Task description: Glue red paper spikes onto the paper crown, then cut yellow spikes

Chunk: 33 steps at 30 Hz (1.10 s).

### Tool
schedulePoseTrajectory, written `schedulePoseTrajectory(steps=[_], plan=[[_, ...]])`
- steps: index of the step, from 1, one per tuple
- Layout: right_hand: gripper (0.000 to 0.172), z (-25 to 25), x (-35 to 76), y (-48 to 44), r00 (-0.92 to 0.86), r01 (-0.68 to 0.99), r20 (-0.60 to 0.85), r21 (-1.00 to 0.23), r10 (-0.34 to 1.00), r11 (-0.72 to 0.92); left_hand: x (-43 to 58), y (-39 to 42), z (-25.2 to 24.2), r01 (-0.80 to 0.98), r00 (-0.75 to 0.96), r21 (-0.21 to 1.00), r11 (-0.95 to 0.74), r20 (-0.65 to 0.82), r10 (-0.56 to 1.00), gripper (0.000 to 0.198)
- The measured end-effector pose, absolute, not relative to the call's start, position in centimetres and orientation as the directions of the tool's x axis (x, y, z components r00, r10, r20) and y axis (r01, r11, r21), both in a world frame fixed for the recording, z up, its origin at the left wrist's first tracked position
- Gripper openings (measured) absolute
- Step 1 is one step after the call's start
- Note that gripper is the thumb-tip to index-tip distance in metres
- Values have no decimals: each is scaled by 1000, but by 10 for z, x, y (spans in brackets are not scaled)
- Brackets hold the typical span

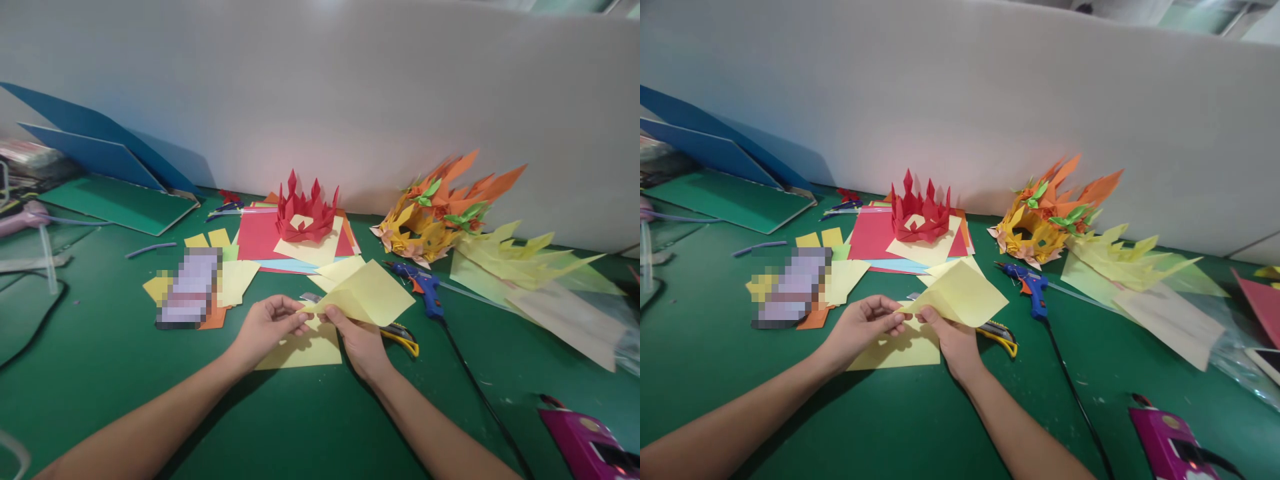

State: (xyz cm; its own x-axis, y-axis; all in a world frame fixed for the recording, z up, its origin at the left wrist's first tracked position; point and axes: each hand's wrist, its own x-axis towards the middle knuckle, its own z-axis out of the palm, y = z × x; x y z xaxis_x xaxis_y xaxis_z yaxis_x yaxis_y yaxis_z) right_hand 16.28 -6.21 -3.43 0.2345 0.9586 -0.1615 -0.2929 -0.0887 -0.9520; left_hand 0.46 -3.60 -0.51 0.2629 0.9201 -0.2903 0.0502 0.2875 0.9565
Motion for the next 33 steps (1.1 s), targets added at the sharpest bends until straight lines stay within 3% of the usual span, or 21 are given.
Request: schedulePoseTrajectory(steps=[9, 19, 25, 33], plan=[[26, -36, 163, -61, 244, -284, -125, -957, 962, -53, 5, -35, -9, 4, 270, 968, 252, -243, 932, 42], [27, -38, 163, -59, 225, -352, -181, -931, 957, -93, 4, -36, -8, 62, 268, 980, 189, -199, 943, 42], [27, -38, 163, -59, 245, -314, -170, -945, 954, -88, 5, -35, -11, 28, 264, 977, 213, -213, 941, 46], [28, -34, 163, -60, 256, -314, -177, -945, 950, -92, 6, -36, -6, -7, 302, 951, 309, -292, 907, 36]])
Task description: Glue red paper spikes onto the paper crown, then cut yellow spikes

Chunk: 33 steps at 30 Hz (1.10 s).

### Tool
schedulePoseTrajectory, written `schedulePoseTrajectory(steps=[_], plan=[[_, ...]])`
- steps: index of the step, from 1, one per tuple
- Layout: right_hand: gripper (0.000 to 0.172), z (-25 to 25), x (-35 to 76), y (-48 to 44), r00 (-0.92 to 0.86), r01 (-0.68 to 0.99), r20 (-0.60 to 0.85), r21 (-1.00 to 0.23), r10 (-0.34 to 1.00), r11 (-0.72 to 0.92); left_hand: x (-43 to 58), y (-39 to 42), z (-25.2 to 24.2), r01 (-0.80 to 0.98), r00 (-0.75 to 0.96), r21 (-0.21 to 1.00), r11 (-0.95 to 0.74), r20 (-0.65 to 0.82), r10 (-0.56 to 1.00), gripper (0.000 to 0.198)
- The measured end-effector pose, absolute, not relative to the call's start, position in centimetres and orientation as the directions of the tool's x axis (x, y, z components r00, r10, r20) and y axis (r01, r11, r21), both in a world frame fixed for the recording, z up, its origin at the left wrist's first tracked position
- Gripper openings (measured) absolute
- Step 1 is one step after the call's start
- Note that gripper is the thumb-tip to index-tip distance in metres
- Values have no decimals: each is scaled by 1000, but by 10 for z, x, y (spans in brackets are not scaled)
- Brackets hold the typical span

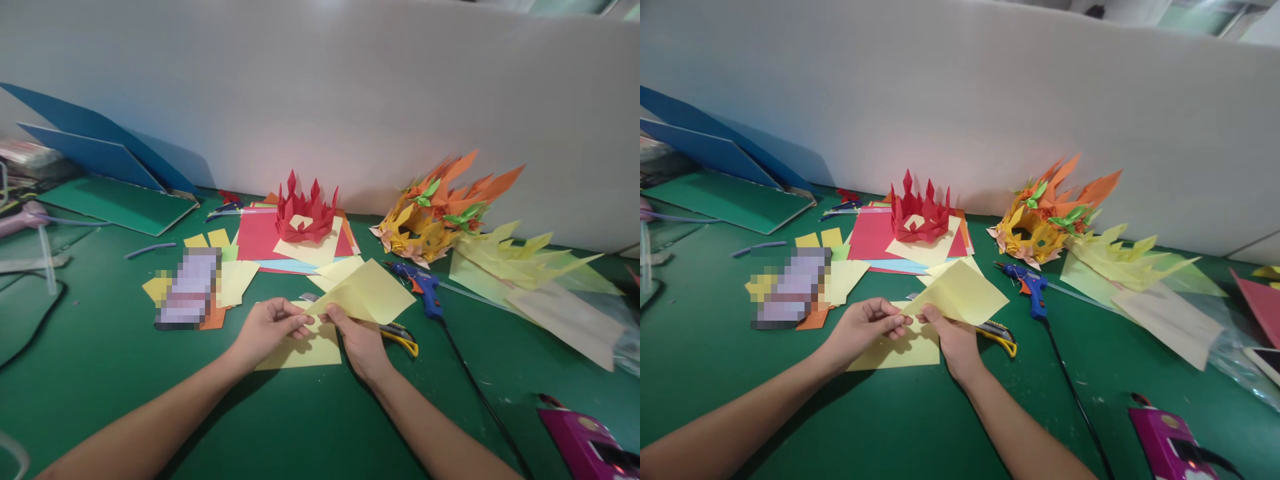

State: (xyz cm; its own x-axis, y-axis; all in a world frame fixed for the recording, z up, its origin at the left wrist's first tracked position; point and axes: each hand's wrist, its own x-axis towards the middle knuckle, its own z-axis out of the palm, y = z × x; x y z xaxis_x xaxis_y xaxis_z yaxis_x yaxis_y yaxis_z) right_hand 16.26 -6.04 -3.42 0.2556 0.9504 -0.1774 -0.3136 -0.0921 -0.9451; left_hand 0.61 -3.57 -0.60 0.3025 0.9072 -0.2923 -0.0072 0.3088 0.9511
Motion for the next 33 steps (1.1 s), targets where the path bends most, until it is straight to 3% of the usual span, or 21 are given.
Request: schedulePoseTrajectory(steps=[9, 19, 25, 28, 31, 33], plan=[[27, -22, 160, -60, 269, -256, -168, -962, 948, -98, 3, -34, -3, 76, 407, 923, 376, -373, 833, 35], [30, -23, 161, -59, 255, -229, -138, -970, 957, -78, 2, -35, -5, 276, 388, 936, 220, -318, 865, 21], [29, -28, 161, -58, 209, -181, -91, -982, 974, -53, -1, -36, -6, 299, 478, 942, 152, -286, 831, 22], [28, -30, 162, -57, 141, -152, -62, -988, 988, -41, -6, -36, -1, 372, 514, 928, 6, -211, 831, 24], [27, -31, 164, -56, 56, -124, -48, -991, 997, -40, -8, -34, 1, 435, 461, 880, -192, -35, 887, 26], [29, -31, 164, -55, -5, -110, -41, -993, 999, -41, -7, -32, -1, 396, 371, 898, -191, 34, 928, 26]])
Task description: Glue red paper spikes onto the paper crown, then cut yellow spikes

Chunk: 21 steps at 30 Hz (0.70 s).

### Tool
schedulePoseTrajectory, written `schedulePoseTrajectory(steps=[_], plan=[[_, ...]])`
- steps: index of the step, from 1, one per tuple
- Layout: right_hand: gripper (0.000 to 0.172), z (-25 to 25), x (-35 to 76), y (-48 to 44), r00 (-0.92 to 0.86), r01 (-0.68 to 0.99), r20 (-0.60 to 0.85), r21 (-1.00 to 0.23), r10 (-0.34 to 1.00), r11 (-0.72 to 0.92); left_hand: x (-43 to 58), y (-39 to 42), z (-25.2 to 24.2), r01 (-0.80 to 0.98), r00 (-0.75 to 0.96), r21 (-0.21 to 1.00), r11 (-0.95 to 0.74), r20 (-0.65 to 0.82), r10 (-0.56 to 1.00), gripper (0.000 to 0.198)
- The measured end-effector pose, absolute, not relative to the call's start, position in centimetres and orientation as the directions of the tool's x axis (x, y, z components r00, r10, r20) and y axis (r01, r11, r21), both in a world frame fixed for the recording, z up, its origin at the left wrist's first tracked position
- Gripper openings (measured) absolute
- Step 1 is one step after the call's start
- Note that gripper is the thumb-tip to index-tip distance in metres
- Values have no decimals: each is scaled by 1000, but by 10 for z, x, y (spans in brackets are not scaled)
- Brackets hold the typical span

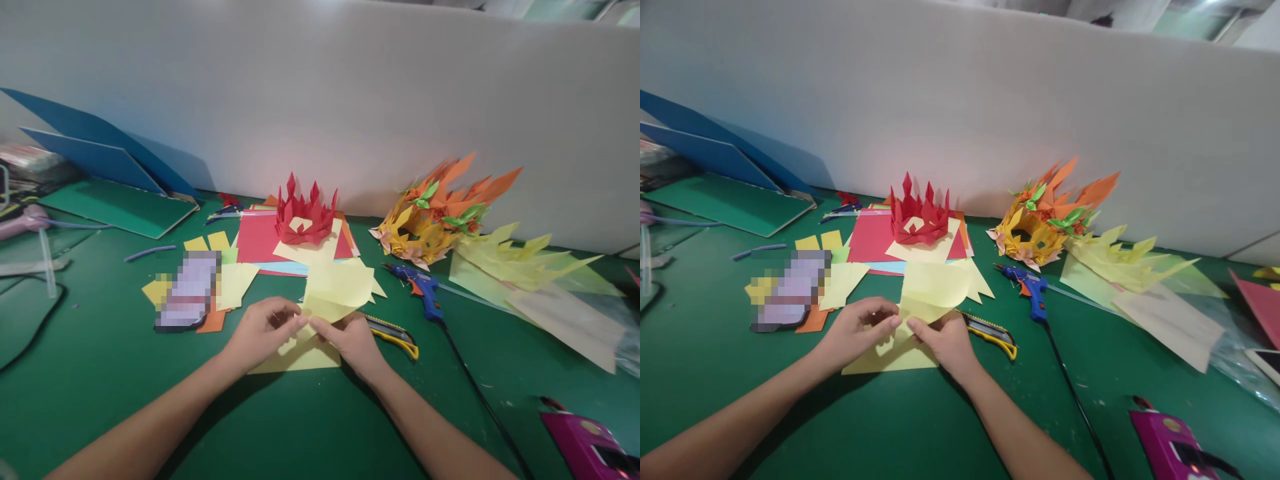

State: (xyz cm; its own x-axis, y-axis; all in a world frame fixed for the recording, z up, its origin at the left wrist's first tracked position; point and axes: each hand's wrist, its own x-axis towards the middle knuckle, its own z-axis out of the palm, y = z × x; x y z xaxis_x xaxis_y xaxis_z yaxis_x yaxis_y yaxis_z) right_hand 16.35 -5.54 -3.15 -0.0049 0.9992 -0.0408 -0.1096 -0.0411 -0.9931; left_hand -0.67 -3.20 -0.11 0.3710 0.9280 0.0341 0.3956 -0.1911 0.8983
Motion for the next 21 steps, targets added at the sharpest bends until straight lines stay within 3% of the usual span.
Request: schedulePoseTrajectory(steps=[7, 11, 21], plan=[[34, -27, 161, -57, -156, -80, 25, -997, 987, 13, 4, -32, -6, 100, 233, 991, 87, -108, 967, 30], [35, -25, 161, -58, -188, -115, -45, -991, 981, -67, 3, -34, -3, 92, 212, 981, 174, -190, 959, 31], [45, -23, 162, -58, -62, -218, -119, -967, 991, -130, 3, -35, -1, 188, 201, 951, 245, -281, 938, 29]])
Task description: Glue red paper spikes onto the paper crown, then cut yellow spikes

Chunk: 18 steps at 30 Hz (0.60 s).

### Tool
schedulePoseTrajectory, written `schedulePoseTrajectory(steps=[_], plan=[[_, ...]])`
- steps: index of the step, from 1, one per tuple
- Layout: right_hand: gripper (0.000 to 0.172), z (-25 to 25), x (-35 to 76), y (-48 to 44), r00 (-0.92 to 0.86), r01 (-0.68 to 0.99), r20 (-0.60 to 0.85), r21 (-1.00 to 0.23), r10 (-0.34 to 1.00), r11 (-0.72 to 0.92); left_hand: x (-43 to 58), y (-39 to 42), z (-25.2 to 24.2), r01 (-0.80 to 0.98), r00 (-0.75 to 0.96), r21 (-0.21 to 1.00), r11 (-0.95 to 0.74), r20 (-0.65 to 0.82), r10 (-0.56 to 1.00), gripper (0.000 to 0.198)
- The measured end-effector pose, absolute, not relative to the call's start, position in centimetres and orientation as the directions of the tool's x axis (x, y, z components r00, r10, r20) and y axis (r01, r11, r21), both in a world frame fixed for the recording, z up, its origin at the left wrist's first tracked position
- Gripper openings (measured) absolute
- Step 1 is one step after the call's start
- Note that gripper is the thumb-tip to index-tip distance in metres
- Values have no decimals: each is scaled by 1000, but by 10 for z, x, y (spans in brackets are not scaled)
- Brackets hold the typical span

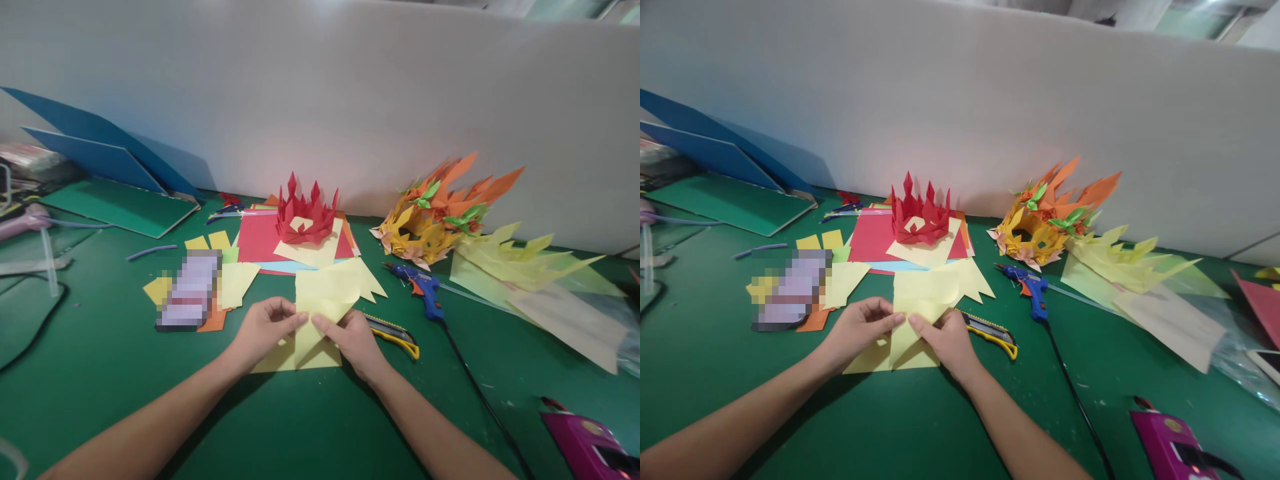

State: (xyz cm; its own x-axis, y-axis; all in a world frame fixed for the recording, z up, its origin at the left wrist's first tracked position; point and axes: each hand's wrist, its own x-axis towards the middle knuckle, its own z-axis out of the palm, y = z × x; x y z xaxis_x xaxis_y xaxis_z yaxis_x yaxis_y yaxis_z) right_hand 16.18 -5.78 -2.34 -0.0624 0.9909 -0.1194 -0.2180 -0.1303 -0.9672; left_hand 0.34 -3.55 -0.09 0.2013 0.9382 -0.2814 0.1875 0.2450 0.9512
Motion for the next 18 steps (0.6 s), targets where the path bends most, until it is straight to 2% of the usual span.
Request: schedulePoseTrajectory(steps=[18], plan=[[38, -24, 163, -57, -39, -150, -92, -984, 995, -97, 2, -35, -5, 90, 226, 959, 268, -282, 932, 31]])
